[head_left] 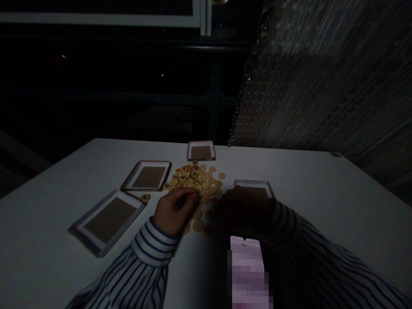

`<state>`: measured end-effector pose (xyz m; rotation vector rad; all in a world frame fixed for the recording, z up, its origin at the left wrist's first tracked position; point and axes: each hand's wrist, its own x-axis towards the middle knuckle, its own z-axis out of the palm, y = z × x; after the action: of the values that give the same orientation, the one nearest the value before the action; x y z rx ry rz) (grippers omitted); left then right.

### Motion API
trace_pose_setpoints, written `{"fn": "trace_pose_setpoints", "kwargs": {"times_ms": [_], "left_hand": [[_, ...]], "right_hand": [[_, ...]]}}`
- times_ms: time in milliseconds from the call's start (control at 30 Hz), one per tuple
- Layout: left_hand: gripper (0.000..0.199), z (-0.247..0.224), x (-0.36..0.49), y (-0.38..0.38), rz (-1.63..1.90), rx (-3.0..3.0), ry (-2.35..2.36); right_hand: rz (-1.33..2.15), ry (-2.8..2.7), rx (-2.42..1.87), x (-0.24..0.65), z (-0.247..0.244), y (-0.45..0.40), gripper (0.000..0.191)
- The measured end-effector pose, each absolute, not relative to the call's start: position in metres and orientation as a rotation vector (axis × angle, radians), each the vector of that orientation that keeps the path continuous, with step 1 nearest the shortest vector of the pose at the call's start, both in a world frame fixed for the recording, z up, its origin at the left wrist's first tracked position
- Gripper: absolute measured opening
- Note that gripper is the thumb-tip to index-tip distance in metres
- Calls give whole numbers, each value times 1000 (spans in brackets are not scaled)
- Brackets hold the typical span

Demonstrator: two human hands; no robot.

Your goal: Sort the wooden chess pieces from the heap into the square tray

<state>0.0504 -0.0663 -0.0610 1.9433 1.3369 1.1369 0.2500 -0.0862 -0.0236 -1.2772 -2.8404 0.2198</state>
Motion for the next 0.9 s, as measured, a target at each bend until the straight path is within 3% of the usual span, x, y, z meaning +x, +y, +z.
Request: {"fn": "trace_pose_setpoints", "kwargs": {"times_ms": [133, 467, 733, 800, 900], "left_hand": [[22, -59, 52, -70, 1081, 2064, 1206], [21, -63, 58, -81, 977, 2089, 1049], [21, -56, 68, -58, 953, 2154, 1141], [24, -75, 53, -78, 1010, 2145, 1179], [26, -153, 1, -179, 1127, 2079, 1213]], "right_hand": [[521, -2592, -1172, 256, -20, -81, 21], [866, -2347, -1087, 260, -16, -77, 19], [488, -2605, -1282, 250, -5, -83, 19], [504, -2624, -1251, 254, -8, -84, 21], [606, -2628, -1123, 260, -6, -89, 23]]}}
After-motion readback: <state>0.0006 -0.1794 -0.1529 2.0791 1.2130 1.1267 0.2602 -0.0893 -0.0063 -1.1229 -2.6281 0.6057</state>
